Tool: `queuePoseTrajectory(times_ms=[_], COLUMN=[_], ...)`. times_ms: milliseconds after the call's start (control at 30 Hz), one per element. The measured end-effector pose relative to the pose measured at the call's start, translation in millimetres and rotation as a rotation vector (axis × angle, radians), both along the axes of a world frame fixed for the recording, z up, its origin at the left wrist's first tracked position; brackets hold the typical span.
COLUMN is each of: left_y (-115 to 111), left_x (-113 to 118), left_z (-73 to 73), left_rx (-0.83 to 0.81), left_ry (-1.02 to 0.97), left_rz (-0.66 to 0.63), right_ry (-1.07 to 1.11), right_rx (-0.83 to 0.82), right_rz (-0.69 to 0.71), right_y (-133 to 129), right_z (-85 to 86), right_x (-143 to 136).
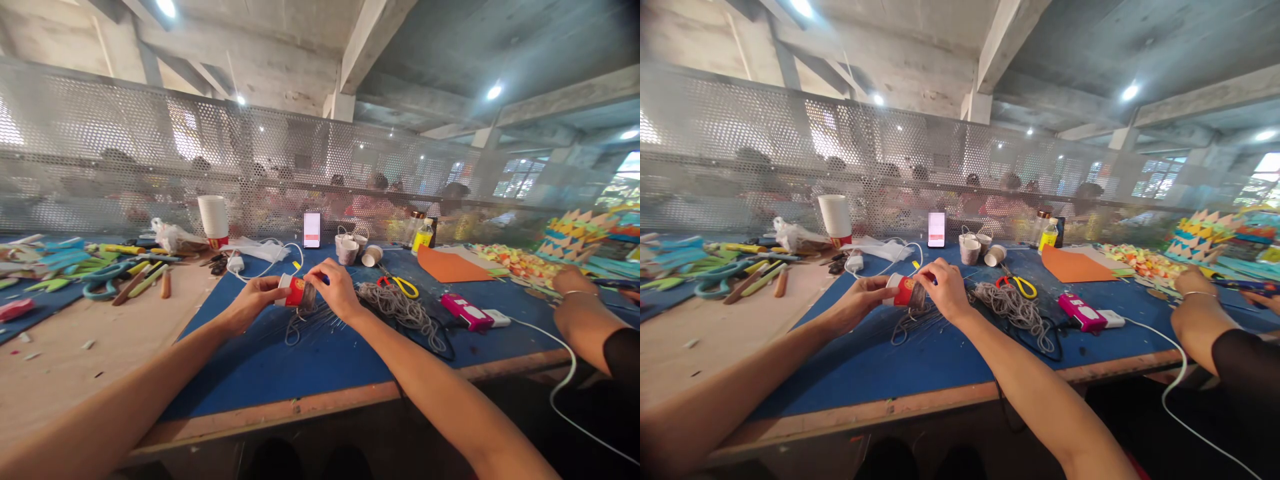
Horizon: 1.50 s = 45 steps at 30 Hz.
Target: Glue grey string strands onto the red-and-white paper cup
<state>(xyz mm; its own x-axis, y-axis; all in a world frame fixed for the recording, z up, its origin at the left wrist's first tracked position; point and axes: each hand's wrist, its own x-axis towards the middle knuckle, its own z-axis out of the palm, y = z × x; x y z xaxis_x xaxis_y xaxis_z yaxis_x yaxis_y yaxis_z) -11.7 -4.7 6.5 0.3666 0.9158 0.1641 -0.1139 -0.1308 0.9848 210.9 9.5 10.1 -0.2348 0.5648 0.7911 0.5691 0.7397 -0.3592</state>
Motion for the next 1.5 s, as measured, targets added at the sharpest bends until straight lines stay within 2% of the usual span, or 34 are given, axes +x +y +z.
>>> queuePoseTrajectory(times_ms=[567,1100,1500], left_y=[-4.6,1.0,-1.1], left_x=[0.5,-2.9,-1.9], left_z=[4.8,-1.7,0.9], left_rx=[0.01,0.059,0.071], left_ry=[0.019,0.049,0.085], left_rz=[-0.022,-0.026,-0.011], right_ry=[0.01,0.026,0.02], right_rx=[-0.017,-0.053,-0.068], right_rz=[0.013,0.027,0.044], right_y=[-0.3,-0.2,0.3], right_z=[-1.1,-0.6,0.0], right_x=[0.2,0.5,1.7])
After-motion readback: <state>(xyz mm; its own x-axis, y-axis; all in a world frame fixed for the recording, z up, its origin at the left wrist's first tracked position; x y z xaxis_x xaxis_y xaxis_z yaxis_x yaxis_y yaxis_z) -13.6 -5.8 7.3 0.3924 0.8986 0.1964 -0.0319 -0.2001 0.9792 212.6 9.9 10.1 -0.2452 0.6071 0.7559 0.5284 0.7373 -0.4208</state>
